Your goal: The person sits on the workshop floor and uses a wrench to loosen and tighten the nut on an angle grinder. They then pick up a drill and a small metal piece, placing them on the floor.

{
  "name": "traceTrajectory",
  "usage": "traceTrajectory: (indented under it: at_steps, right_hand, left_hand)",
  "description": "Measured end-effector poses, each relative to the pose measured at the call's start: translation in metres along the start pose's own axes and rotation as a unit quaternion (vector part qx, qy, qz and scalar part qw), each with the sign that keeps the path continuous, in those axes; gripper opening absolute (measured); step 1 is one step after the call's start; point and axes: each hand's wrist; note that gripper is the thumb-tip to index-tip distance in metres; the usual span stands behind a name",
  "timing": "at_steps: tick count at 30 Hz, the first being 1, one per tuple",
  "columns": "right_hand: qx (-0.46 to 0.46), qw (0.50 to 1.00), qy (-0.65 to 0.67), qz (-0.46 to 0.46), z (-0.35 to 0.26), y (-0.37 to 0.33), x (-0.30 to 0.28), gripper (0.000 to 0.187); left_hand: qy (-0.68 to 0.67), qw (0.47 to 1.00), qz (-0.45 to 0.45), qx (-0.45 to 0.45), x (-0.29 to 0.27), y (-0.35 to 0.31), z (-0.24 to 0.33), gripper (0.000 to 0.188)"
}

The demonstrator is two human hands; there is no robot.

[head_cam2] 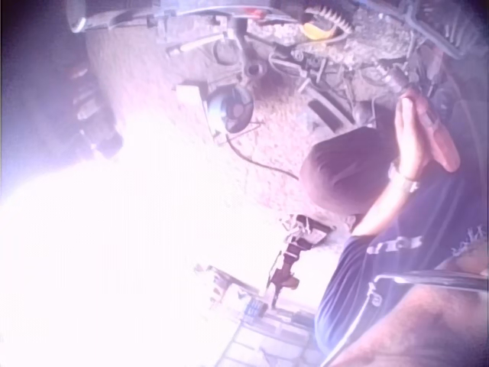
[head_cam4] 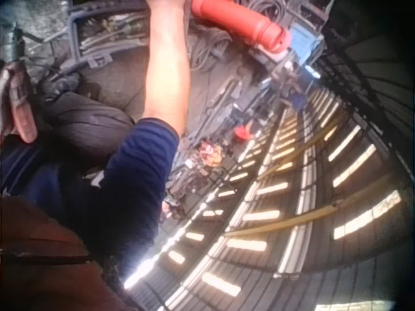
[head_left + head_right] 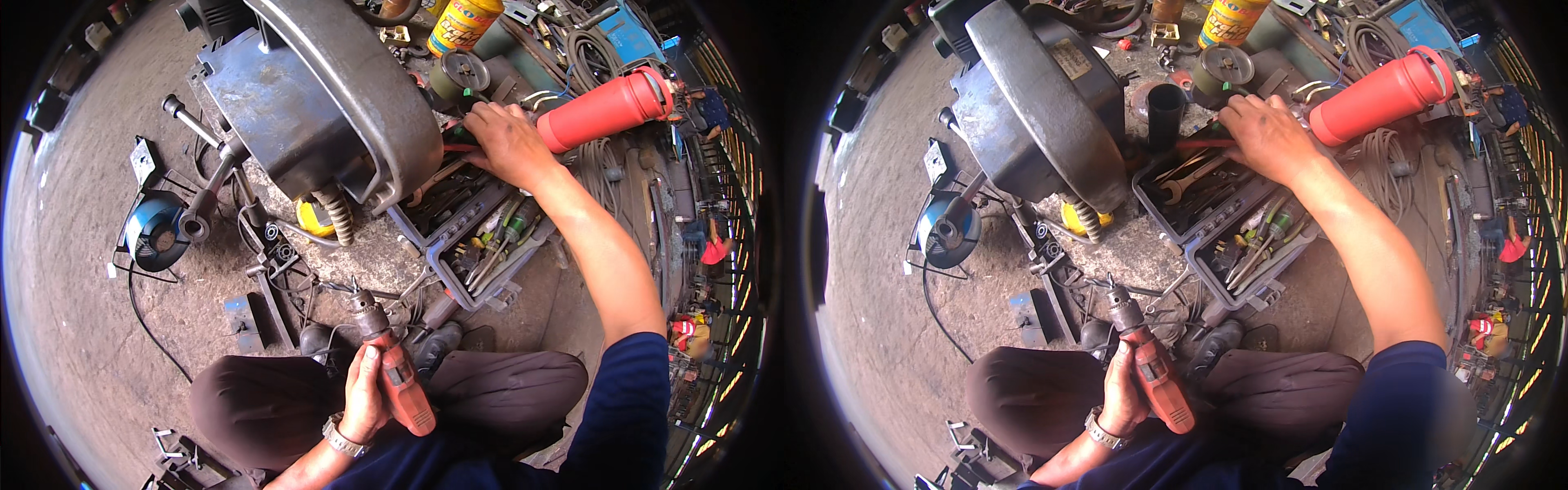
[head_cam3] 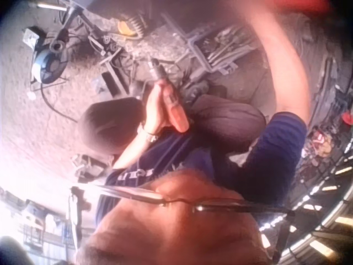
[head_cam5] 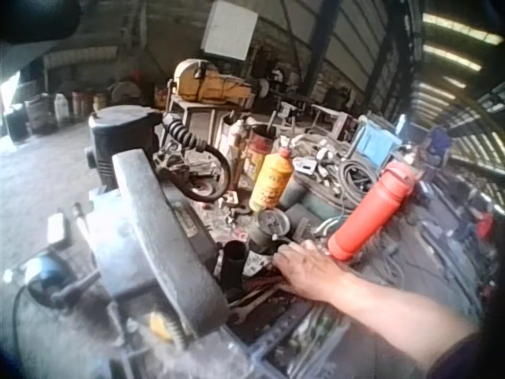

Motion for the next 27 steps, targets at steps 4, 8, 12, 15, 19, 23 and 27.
traceTrajectory:
  at_steps: [4, 8, 12, 15, 19, 23, 27]
  right_hand:
    - [-0.018, 0.999, 0.03, 0.0, 0.007, -0.001, 0.003, 0.043]
    - [-0.015, 0.998, 0.057, 0.011, 0.006, -0.01, -0.008, 0.033]
    - [-0.023, 0.968, 0.227, -0.101, -0.017, -0.032, -0.019, 0.02]
    - [-0.012, 0.964, 0.181, -0.194, -0.026, -0.041, 0.0, 0.022]
    - [0.067, 0.944, 0.092, -0.31, -0.036, -0.024, -0.009, 0.029]
    - [0.003, 0.951, -0.104, -0.293, -0.051, -0.02, 0.0, 0.023]
    - [0.035, 0.954, -0.105, -0.28, -0.053, -0.024, 0.004, 0.021]
  left_hand:
    - [0.009, 1.0, -0.004, -0.001, -0.001, 0.001, -0.001, 0.043]
    - [0.012, 1.0, 0.008, -0.002, 0.001, 0.001, 0.0, 0.043]
    - [0.035, 0.999, 0.016, -0.002, 0.0, 0.002, 0.001, 0.043]
    - [0.04, 0.999, 0.01, -0.008, -0.003, 0.005, 0.0, 0.044]
    - [0.045, 0.999, -0.004, -0.016, -0.004, 0.003, -0.001, 0.044]
    - [0.045, 0.999, -0.012, -0.013, 0.001, 0.002, 0.003, 0.043]
    - [0.046, 0.999, 0.0, -0.013, 0.004, -0.002, 0.003, 0.042]
Point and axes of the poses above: each hand's wrist, its own y-axis towards the middle knuckle, its own x-axis out of the palm, z = x × y, and after that the axes turned 14 degrees about -z, right-handed
